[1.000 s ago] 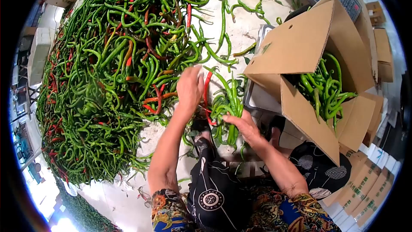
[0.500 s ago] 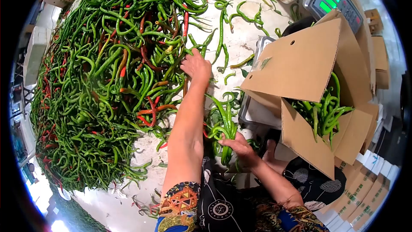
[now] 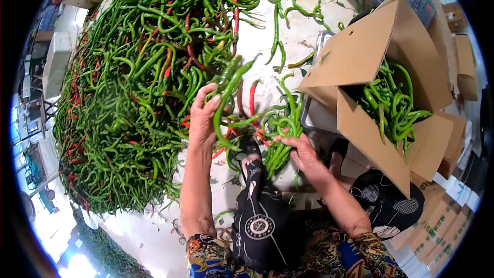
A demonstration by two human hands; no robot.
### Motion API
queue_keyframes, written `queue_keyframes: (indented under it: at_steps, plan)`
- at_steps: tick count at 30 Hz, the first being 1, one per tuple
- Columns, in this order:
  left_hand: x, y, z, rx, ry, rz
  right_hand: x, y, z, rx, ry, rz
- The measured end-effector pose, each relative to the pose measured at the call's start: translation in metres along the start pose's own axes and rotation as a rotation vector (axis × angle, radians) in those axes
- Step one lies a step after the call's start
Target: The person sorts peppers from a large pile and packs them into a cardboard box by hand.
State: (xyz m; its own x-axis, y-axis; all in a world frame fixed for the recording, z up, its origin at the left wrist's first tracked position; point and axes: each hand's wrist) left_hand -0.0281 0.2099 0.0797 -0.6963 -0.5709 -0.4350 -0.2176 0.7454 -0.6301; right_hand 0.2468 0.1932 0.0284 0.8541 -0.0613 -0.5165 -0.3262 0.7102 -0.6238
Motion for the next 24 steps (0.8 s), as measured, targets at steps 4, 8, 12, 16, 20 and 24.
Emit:
queue_keyframes:
  at_steps: [4, 8, 12, 16, 20, 24]
  plan:
    - [0.005, -0.053, -0.014, -0.156, -0.038, -0.053, -0.026, -0.011, 0.018, 0.029, 0.037, 0.037]
    - [-0.032, -0.102, -0.016, -0.169, 0.314, -0.129, -0.080, -0.025, 0.040, 0.064, 0.086, 0.129]
    - [-0.049, -0.115, 0.013, -0.301, 0.510, -0.027, -0.133, -0.032, 0.056, 0.171, -0.014, 0.300]
    - [-0.038, -0.121, -0.004, -0.174, 0.033, -0.045, -0.140, -0.043, 0.071, 0.190, -0.039, 0.312]
    - [-0.004, -0.137, -0.035, -0.185, -0.477, 0.270, -0.123, -0.057, 0.095, 0.178, -0.057, 0.327]
    - [-0.001, -0.151, -0.045, -0.153, -0.606, 0.458, -0.110, -0.055, 0.088, 0.134, -0.074, 0.372]
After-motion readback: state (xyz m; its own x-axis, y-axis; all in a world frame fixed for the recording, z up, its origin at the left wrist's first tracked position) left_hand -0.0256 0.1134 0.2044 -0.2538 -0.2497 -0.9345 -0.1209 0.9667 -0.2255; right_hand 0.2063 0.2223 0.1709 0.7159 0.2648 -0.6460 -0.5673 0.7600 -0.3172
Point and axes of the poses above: each hand's wrist, its own y-axis towards the middle knuckle, its own x-axis out of the back of the hand, z = x × y, and after that the axes turned 11 degrees about x, right-handed
